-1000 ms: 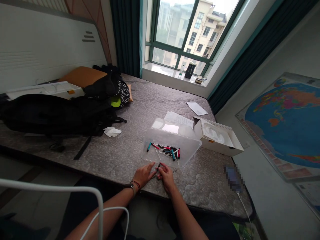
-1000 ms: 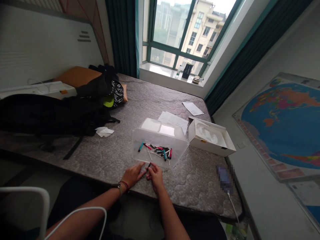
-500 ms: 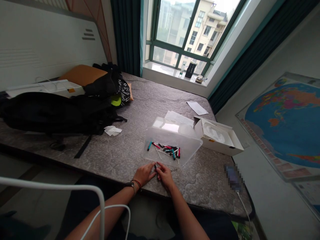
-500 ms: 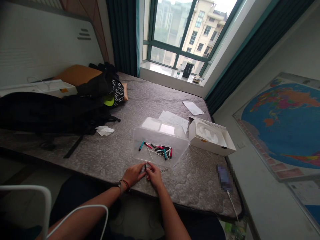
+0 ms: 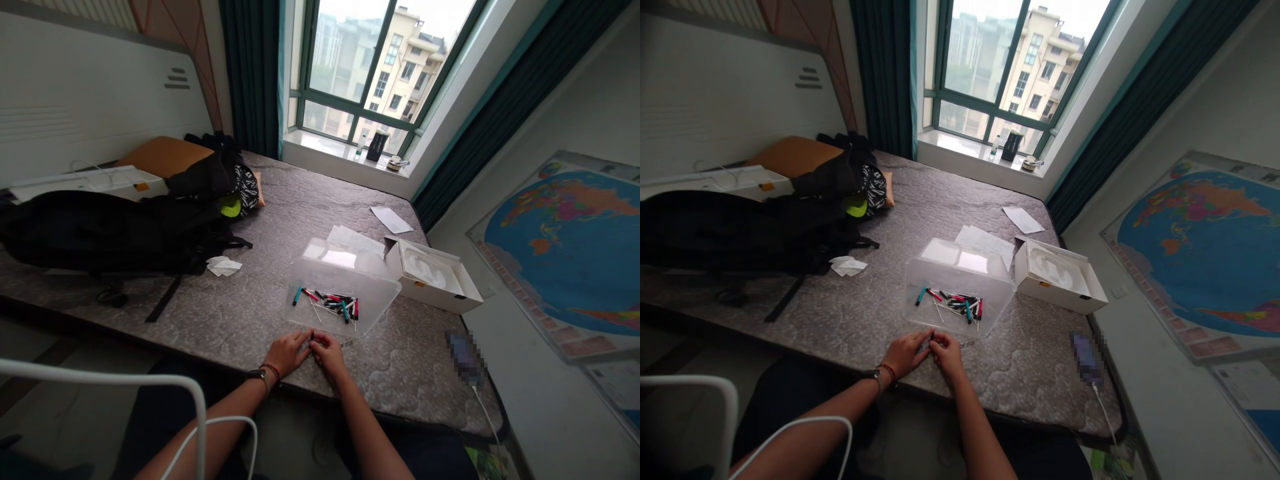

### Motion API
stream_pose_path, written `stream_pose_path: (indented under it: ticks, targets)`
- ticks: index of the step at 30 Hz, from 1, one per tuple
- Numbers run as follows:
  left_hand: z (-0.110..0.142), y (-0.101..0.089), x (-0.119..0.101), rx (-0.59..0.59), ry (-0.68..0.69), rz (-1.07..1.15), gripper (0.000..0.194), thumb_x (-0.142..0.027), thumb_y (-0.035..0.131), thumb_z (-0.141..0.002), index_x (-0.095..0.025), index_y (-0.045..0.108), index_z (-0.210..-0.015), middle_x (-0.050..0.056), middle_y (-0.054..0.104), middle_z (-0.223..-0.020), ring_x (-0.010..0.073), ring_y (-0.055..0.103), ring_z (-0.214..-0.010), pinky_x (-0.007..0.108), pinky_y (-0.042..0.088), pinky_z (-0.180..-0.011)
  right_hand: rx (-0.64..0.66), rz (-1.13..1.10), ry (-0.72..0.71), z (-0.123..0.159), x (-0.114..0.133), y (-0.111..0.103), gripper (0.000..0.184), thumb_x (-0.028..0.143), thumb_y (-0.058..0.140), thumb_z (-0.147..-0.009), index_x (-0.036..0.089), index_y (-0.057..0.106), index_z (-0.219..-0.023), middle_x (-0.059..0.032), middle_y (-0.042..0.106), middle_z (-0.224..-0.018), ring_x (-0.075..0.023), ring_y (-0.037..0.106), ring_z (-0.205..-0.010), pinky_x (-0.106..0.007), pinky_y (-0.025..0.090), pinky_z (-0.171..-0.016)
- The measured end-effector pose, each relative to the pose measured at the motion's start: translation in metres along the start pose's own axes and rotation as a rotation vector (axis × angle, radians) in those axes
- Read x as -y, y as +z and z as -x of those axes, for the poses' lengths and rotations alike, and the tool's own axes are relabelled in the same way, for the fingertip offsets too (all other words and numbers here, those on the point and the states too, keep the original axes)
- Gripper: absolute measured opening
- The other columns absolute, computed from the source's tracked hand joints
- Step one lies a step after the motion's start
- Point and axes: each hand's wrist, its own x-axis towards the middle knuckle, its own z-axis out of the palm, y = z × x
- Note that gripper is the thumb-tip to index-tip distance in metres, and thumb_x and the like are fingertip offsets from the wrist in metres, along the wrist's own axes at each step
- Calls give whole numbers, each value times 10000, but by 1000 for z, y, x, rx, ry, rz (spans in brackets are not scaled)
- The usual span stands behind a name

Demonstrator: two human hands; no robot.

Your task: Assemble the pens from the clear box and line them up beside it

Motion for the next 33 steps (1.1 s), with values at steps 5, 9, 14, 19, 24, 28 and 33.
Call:
stream_pose_path:
  ticks: [5, 9, 14, 19, 24, 28, 33]
  targets:
    - [0, 6, 3, -32, -57, -31, 355, -445, 508, -920, -227, 547, -1196, 56, 674, -1002, 206, 637, -922, 283, 463, -768, -2, -34, 17, 0, 3, 0, 358, 374, 789, -640, 150, 633, -872, -75, 722, -1001, -36, 503, -426, -160, 330, -366]
    - [-1, 8, 3, -40, -49, -74, 245, -362, 420, -968, -231, 570, -1111, 49, 672, -986, 194, 636, -910, 280, 450, -756, -19, 25, -9, 1, 5, 2, 369, 390, 788, -626, 155, 652, -877, -80, 712, -1041, -57, 546, -458, -169, 357, -373]
    - [-2, 5, 2, -43, -11, -79, 239, -314, 435, -960, -246, 576, -1141, 50, 669, -1026, 194, 630, -936, 286, 452, -773, -45, 108, -16, 0, -3, 5, 372, 413, 764, -650, 159, 658, -900, -13, 688, -739, -73, 509, -425, -172, 341, -358]
    - [-2, 6, 3, -47, -13, -84, 279, -345, 374, -991, -245, 591, -1135, 49, 672, -1016, 191, 632, -916, 288, 457, -773, 25, 306, -45, -13, 6, -8, 348, 419, 701, -707, 171, 674, -949, -21, 693, -784, -110, 555, -451, -211, 387, -396]
    - [-3, 7, 4, -46, -48, -59, 344, -395, 304, -1015, -281, 589, -1171, 42, 675, -1008, 178, 640, -911, 264, 448, -752, -163, 906, -269, -55, 71, -43, 201, 272, 568, -815, 190, 709, -933, -52, 724, -866, -181, 669, -756, -270, 489, -722]
    - [-4, 7, 5, -26, -66, -72, 335, -399, 313, -1014, -310, 587, -1185, 27, 676, -981, 174, 646, -890, 254, 442, -729, -212, 1349, -172, -95, 118, -58, 199, 225, 564, -837, 206, 726, -951, -94, 729, -983, -205, 660, -916, -258, 442, -778]
    - [-5, 7, 7, -21, -91, -41, 334, -390, 316, -1015, -306, 591, -1186, 28, 683, -1020, 168, 647, -926, 251, 446, -761, -100, 1565, -12, -119, 133, -59, 225, 203, 596, -818, 214, 738, -991, -130, 714, -1078, -221, 657, -935, -247, 417, -699]
